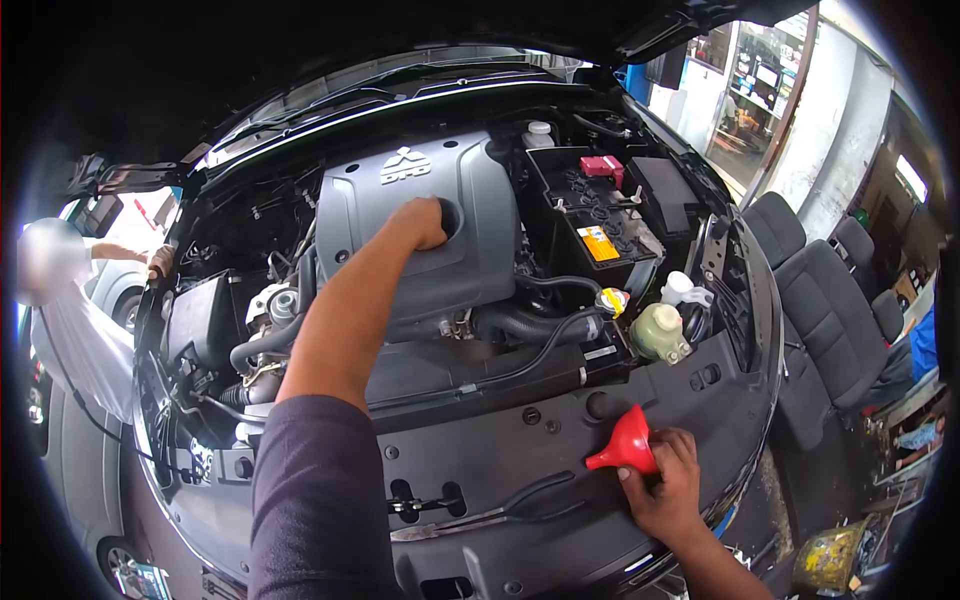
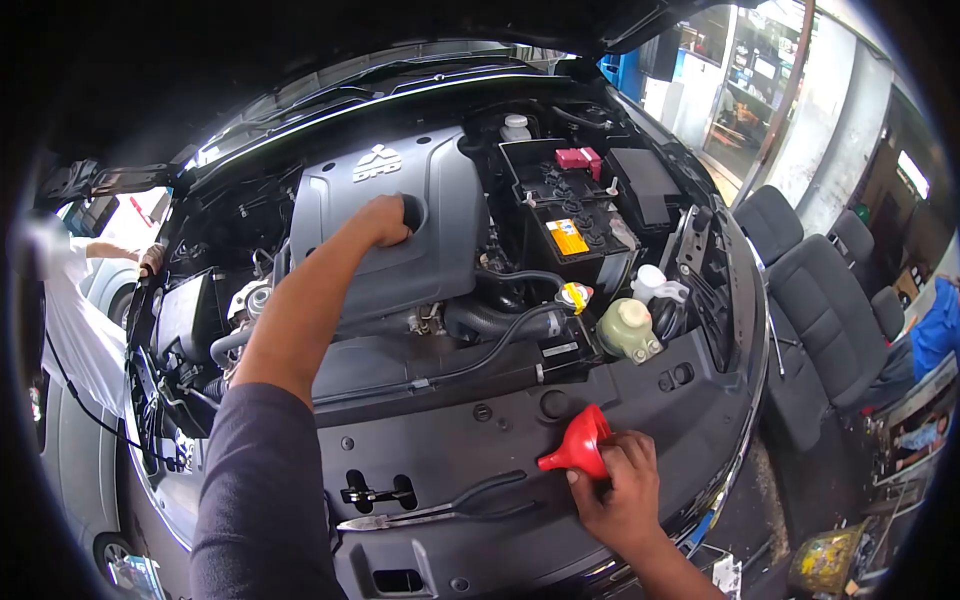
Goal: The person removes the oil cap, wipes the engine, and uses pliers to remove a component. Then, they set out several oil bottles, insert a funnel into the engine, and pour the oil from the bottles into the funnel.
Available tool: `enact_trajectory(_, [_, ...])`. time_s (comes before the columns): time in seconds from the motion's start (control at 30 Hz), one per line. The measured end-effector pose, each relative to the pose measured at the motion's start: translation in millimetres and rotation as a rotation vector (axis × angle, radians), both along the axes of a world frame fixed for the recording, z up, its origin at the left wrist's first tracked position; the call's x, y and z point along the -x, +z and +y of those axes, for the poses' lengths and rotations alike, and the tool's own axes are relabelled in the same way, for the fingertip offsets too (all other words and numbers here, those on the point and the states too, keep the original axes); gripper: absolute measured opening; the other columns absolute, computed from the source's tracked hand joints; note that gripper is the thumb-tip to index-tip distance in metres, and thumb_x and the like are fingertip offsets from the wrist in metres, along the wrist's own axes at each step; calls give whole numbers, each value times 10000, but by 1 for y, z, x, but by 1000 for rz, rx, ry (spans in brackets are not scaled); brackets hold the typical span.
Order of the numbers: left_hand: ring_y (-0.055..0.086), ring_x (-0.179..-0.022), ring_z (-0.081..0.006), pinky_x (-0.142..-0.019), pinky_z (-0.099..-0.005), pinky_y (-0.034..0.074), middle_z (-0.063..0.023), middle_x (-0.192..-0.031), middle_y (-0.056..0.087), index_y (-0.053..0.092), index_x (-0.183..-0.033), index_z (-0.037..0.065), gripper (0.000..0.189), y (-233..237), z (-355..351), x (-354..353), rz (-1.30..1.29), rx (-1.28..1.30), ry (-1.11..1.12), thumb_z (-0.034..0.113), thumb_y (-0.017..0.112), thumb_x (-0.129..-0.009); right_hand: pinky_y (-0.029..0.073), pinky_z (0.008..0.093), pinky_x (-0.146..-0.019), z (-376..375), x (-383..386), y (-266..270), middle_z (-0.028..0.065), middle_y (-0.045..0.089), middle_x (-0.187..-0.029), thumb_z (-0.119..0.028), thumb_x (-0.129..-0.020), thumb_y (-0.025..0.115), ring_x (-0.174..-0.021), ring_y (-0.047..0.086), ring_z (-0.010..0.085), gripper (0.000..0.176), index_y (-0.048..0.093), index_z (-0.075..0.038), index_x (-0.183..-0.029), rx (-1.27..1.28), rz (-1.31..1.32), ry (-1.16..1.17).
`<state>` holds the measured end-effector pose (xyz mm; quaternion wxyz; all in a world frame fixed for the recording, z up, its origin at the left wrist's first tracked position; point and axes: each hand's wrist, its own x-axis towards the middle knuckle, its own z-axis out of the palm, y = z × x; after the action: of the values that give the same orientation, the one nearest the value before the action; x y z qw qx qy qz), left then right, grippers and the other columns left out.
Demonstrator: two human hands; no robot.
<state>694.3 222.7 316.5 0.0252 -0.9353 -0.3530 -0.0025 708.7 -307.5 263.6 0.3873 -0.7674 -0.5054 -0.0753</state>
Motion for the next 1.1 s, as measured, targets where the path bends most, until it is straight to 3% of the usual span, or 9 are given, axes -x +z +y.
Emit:
enact_trajectory(0.1, [641,-1286,-391,-1069,-435,535,-268,-1335,678,521,-1407,-105,607,-9,-7,-9,-200,72,208,183,661,-891,495,507,-914,1,-1,0,194,662,-1051,-66,-749,812,-1024,613,424,300,635,-7,-983,15,20,-1])
enact_trajectory(0.2, [641,-1292,-365,-1070,-442,526,-233,-1330,695,608,-1373,-41,550,-21,2,-15,-233,63,288,213,684,-891,495,505,-914,1,-2,1,181,664,-1034,-67,-744,814,-1028,612,420,306,642,-10,-991,11,-5,7])
enact_trajectory(0.3, [654,-1274,-328,-1053,-436,527,-165,-1311,723,699,-1325,63,462,-3,33,-9,191,153,-83,223,734,-893,514,496,-878,0,-4,0,166,645,-1007,-66,-734,838,-1043,609,414,321,629,-12,-972,-8,-27,25])
enact_trajectory(0.43, [714,-1134,-333,-967,-421,563,-133,-1197,766,788,-1174,128,302,19,26,26,150,204,-358,199,802,-881,518,490,-872,0,-5,0,157,646,-1011,-66,-732,841,-1044,610,409,319,627,-15,-964,5,-5,29])
enact_trajectory(0.63, [701,-1166,-349,-991,-452,559,-166,-1236,746,792,-1128,86,329,13,17,16,227,56,-245,329,775,-908,524,485,-868,2,-3,3,153,650,-1026,-69,-737,844,-1052,615,403,317,628,-16,-963,11,1,30])
enact_trajectory(0.83, [679,-1193,-395,-1048,-472,535,-220,-1205,739,755,-1135,13,325,-31,22,-6,-162,-88,68,268,698,-942,529,480,-864,1,-3,2,150,654,-1032,-79,-740,850,-1059,617,401,319,630,-16,-963,27,-13,15])
enact_trajectory(0.93, [675,-1197,-399,-1045,-479,532,-220,-1188,742,741,-1122,11,286,2,2,2,30,24,-3,221,679,-938,530,480,-861,0,-4,3,150,655,-1026,-82,-741,850,-1060,617,402,316,631,-16,-959,26,-19,15])
enact_trajectory(1.03, [689,-1135,-413,-982,-501,542,-229,-1112,747,750,-1063,53,239,4,21,18,-28,78,-424,251,687,-945,530,480,-861,1,-3,3,151,655,-1020,-81,-742,847,-1058,617,402,309,632,-15,-954,26,-7,8])
enact_trajectory(1.1, [693,-1120,-409,-970,-493,546,-221,-1109,749,750,-1061,51,234,6,16,19,28,97,-359,243,692,-939,529,480,-862,1,-3,2,152,655,-1018,-80,-744,844,-1058,617,402,302,633,-14,-950,21,-4,6])
